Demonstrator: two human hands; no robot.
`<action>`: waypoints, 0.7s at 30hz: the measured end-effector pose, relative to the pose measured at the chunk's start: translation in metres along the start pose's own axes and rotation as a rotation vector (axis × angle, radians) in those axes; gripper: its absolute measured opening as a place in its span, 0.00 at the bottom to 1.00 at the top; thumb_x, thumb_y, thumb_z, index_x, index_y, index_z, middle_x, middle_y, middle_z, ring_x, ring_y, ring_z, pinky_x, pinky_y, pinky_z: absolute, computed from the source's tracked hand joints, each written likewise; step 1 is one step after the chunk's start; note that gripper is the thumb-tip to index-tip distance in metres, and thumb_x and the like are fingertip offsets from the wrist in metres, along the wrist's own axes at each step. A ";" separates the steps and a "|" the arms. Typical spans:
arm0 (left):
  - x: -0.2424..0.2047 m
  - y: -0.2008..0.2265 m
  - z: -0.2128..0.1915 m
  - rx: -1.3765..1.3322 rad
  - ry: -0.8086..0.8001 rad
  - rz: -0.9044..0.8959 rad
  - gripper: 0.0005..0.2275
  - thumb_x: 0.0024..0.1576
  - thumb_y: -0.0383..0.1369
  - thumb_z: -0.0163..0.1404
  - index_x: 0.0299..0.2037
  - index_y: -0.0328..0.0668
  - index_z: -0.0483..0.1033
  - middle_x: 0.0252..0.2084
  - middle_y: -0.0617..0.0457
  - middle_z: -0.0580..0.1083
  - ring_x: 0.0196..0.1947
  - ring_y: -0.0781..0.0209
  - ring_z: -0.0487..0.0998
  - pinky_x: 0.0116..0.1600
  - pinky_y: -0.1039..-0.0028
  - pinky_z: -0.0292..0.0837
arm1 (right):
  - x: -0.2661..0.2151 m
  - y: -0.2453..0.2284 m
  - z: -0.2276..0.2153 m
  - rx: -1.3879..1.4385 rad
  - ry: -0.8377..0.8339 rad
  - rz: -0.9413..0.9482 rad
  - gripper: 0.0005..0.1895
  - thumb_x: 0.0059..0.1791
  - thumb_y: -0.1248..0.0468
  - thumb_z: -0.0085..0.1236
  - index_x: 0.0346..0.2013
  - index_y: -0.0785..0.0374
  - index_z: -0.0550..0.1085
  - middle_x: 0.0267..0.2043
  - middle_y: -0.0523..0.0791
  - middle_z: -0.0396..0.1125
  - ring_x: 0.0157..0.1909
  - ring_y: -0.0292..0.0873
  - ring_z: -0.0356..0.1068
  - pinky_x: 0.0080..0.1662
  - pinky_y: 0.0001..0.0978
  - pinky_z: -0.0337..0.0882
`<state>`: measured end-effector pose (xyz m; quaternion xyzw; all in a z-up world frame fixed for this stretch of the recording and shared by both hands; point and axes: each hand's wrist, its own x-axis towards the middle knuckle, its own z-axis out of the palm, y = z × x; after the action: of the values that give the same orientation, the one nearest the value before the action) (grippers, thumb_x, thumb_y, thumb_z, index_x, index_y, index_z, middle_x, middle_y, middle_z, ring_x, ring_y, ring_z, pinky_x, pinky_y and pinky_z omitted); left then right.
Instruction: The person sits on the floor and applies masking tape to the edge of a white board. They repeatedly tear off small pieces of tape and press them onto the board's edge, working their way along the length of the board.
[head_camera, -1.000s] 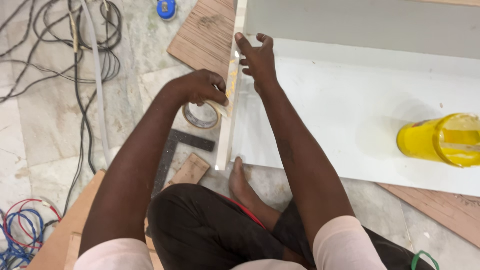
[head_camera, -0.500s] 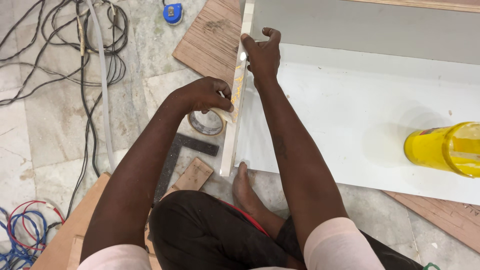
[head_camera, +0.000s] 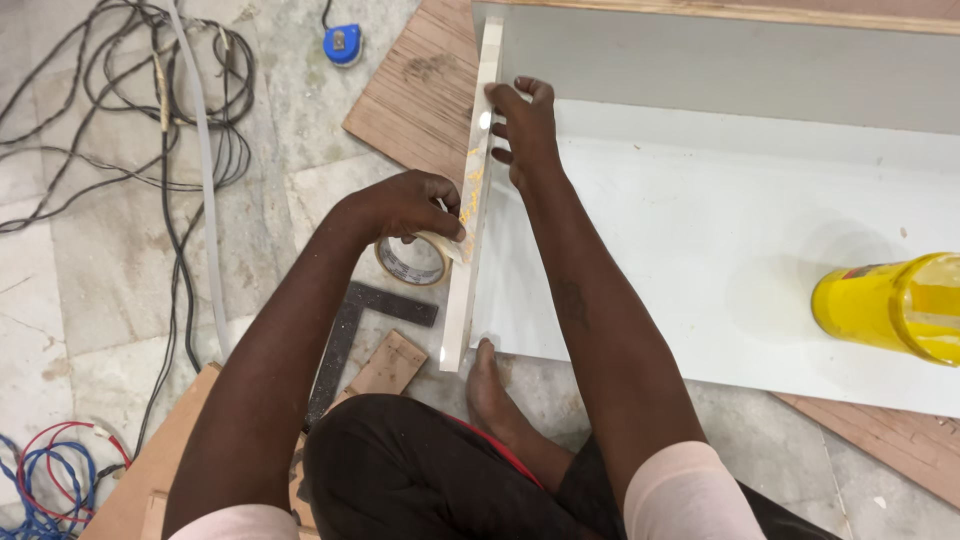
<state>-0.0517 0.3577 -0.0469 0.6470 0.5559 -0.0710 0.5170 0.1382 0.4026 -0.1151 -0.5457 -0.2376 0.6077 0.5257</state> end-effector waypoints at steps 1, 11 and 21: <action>0.001 -0.003 0.000 -0.017 -0.006 0.001 0.18 0.42 0.37 0.65 0.41 0.40 0.80 0.31 0.54 0.75 0.26 0.64 0.70 0.28 0.73 0.66 | 0.003 0.000 -0.001 0.010 -0.001 0.008 0.46 0.38 0.50 0.64 0.65 0.56 0.53 0.59 0.54 0.64 0.57 0.53 0.65 0.52 0.58 0.68; 0.003 -0.010 0.003 -0.055 -0.002 0.061 0.17 0.43 0.38 0.66 0.39 0.39 0.80 0.27 0.56 0.74 0.22 0.68 0.67 0.26 0.74 0.64 | -0.036 0.017 0.001 -0.072 -0.012 -0.072 0.48 0.46 0.50 0.62 0.71 0.62 0.46 0.58 0.54 0.63 0.58 0.49 0.67 0.51 0.55 0.71; -0.058 -0.085 0.021 -0.390 0.398 0.168 0.18 0.58 0.44 0.59 0.43 0.33 0.79 0.29 0.50 0.75 0.23 0.66 0.71 0.27 0.74 0.66 | -0.156 0.078 -0.010 -0.201 -0.038 -0.126 0.48 0.48 0.51 0.61 0.74 0.64 0.48 0.64 0.56 0.62 0.60 0.51 0.68 0.53 0.46 0.74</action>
<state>-0.1308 0.2910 -0.0680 0.5804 0.5940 0.2088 0.5165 0.0944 0.2335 -0.1205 -0.5680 -0.3414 0.5568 0.5008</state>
